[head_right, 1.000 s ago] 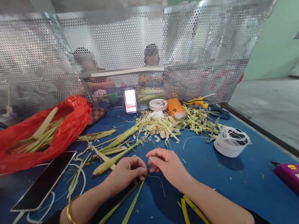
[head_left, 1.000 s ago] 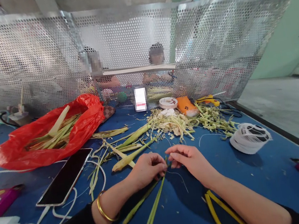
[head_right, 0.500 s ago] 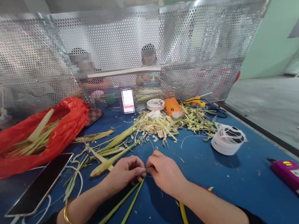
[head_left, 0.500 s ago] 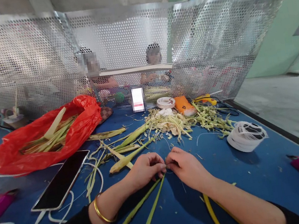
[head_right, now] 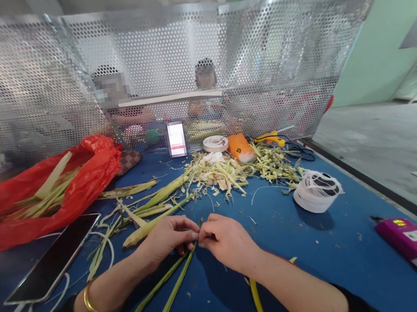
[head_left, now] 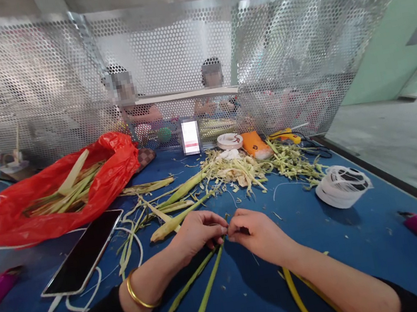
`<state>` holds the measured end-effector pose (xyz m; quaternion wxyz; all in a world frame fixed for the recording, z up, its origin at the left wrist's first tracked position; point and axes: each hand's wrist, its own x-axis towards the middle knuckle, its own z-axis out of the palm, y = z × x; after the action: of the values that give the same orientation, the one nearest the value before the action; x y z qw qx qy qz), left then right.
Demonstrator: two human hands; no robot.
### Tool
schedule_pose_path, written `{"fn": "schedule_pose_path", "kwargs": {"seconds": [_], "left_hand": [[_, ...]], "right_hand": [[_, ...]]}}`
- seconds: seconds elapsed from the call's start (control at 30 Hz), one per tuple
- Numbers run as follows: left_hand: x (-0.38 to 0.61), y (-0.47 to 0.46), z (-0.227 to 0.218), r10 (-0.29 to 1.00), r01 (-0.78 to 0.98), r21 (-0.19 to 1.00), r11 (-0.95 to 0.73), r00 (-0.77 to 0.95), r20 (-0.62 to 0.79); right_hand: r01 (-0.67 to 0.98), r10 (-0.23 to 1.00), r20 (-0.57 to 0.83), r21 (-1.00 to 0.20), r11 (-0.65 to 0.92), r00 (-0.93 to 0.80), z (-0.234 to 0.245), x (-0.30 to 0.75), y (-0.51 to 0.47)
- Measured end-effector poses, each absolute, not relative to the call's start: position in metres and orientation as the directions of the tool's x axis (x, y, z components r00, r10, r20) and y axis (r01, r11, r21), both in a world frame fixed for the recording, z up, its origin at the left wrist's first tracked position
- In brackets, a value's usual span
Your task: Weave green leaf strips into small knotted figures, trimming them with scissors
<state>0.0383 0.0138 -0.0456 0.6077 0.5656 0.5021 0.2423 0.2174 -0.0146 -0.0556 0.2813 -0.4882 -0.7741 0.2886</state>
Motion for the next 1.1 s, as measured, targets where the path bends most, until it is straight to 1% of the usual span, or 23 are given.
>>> {"fn": "schedule_pose_path", "kwargs": {"seconds": [0.07,0.13,0.2,0.23,0.3,0.37,0.4,0.47,0.5,0.6,0.67,0.7,0.77,0.83,0.9,1.1], "left_hand": [[0.038,0.014,-0.046,0.865,0.263,0.934,0.241,0.378,-0.330],[0.039,0.014,-0.048,0.871,0.268,0.936,0.226,0.375,-0.318],[0.038,0.014,-0.051,0.879,0.300,0.936,0.183,0.376,-0.292],[0.038,0.015,-0.053,0.886,0.324,0.936,0.138,0.381,-0.263],[0.037,0.015,-0.055,0.901,0.381,0.925,0.001,0.401,-0.166],[0.037,0.015,-0.055,0.905,0.448,0.879,-0.164,0.422,-0.046],[0.036,0.014,-0.055,0.903,0.490,0.838,-0.242,0.430,0.010],[0.036,0.011,-0.055,0.889,0.579,0.720,-0.382,0.444,0.115],[0.036,0.010,-0.055,0.873,0.623,0.640,-0.450,0.459,0.166],[0.037,0.006,-0.060,0.782,0.711,0.325,-0.623,0.555,0.283],[0.037,0.005,-0.065,0.719,0.721,0.130,-0.681,0.622,0.310],[0.037,0.005,-0.066,0.694,0.717,0.059,-0.694,0.645,0.320],[0.037,0.005,-0.068,0.656,0.706,-0.030,-0.708,0.672,0.344],[0.037,0.006,-0.067,0.624,0.693,-0.078,-0.717,0.687,0.373],[0.037,0.007,-0.065,0.598,0.682,-0.091,-0.726,0.691,0.406],[0.037,0.008,-0.063,0.523,0.620,-0.030,-0.784,0.686,0.505]], "right_hand": [[0.535,0.939,0.138,-0.791,0.296,-0.316,-0.056,0.216,-0.014],[0.429,0.959,0.111,-0.877,0.218,-0.259,-0.058,0.216,-0.012],[0.335,0.965,0.078,-0.928,0.162,-0.251,-0.061,0.215,-0.010],[0.317,0.961,0.069,-0.935,0.156,-0.269,-0.062,0.215,-0.009],[0.334,0.948,0.071,-0.925,0.179,-0.311,-0.066,0.215,-0.008],[0.379,0.938,0.081,-0.901,0.213,-0.336,-0.068,0.216,-0.007],[0.402,0.937,0.086,-0.887,0.227,-0.339,-0.069,0.216,-0.007],[0.441,0.938,0.091,-0.864,0.242,-0.336,-0.069,0.216,-0.007],[0.453,0.938,0.093,-0.857,0.246,-0.334,-0.069,0.216,-0.008],[0.454,0.937,0.098,-0.855,0.251,-0.335,-0.068,0.216,-0.009],[0.447,0.936,0.103,-0.857,0.256,-0.337,-0.068,0.215,-0.009],[0.445,0.935,0.108,-0.857,0.260,-0.338,-0.068,0.215,-0.009],[0.445,0.934,0.119,-0.854,0.270,-0.338,-0.069,0.214,-0.010],[0.445,0.934,0.126,-0.852,0.275,-0.335,-0.069,0.214,-0.009],[0.449,0.934,0.131,-0.849,0.279,-0.331,-0.068,0.214,-0.009],[0.480,0.926,0.181,-0.812,0.331,-0.332,-0.064,0.216,-0.008]]}}
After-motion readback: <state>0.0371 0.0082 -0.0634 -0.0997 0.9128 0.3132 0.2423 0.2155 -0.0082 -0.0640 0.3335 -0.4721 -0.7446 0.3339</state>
